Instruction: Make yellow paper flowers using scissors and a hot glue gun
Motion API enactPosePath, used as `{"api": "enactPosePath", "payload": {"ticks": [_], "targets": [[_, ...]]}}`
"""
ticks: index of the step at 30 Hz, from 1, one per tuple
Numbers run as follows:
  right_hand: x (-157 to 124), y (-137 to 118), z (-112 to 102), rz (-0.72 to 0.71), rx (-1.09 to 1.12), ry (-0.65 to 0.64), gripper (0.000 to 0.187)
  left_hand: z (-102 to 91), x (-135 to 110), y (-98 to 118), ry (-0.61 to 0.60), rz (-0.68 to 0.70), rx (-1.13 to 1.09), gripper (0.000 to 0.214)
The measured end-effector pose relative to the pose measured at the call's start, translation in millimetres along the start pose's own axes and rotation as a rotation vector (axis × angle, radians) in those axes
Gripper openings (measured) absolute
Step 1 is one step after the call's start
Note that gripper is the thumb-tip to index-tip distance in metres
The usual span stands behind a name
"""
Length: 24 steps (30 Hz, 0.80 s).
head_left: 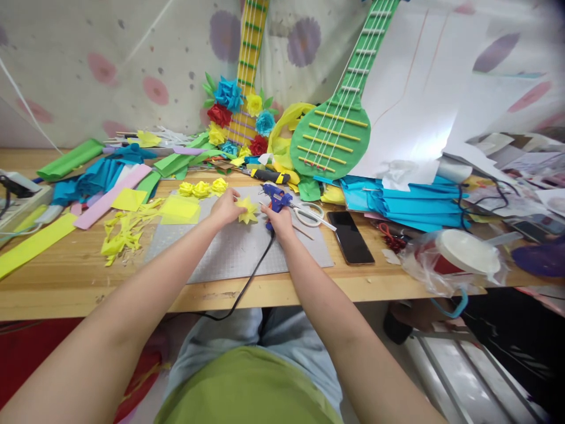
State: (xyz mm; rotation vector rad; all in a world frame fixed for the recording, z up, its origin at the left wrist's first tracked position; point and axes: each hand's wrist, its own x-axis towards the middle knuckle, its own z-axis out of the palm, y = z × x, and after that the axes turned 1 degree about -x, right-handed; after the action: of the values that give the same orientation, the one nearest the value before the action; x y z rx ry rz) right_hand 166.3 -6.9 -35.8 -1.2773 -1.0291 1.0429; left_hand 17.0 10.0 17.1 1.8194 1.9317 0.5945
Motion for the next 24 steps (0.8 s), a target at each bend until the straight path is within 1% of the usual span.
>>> {"api": "enactPosePath", "payload": {"ticks": [3,5,9,12,15,18,21,24], "targets": [[-1.7,-2.8,0.2,0.048,-0.009,0.034,0.03,-1.7,1.7,-3.6,-0.002,-0.02,-0.046,0.041],[-2.7,-4.5,0.2,0.055,-0.013,0.032,0.029,-2.4,2.4,-5.8,-0.008,-0.035,-0.087,0.041],[-3.3,-4.5,-0.4,0.042,-0.006,0.018,0.027,-2.5,2.4,-9.2,-0.021,-0.034,-0.198,0.044],[-2.9,-2.7,-0.7,0.011,0.01,-0.004,0.024,-1.0,3.8,-10.4,-0.023,-0.059,-0.244,0.038],[-2.4,-1.1,-1.0,0.01,0.019,-0.001,0.024,2.0,8.1,-10.5,0.001,-0.05,-0.219,0.033],[-2.2,-0.4,-1.5,0.021,0.026,0.006,0.024,4.7,11.9,-8.2,0.007,-0.023,-0.173,0.034],[-2.2,-0.4,-2.0,0.025,0.028,0.003,0.024,4.6,11.6,-3.1,0.008,-0.026,-0.095,0.036],[-1.9,-0.3,-2.0,0.026,0.035,0.005,0.024,2.7,9.1,2.0,0.001,-0.028,-0.067,0.035]]}}
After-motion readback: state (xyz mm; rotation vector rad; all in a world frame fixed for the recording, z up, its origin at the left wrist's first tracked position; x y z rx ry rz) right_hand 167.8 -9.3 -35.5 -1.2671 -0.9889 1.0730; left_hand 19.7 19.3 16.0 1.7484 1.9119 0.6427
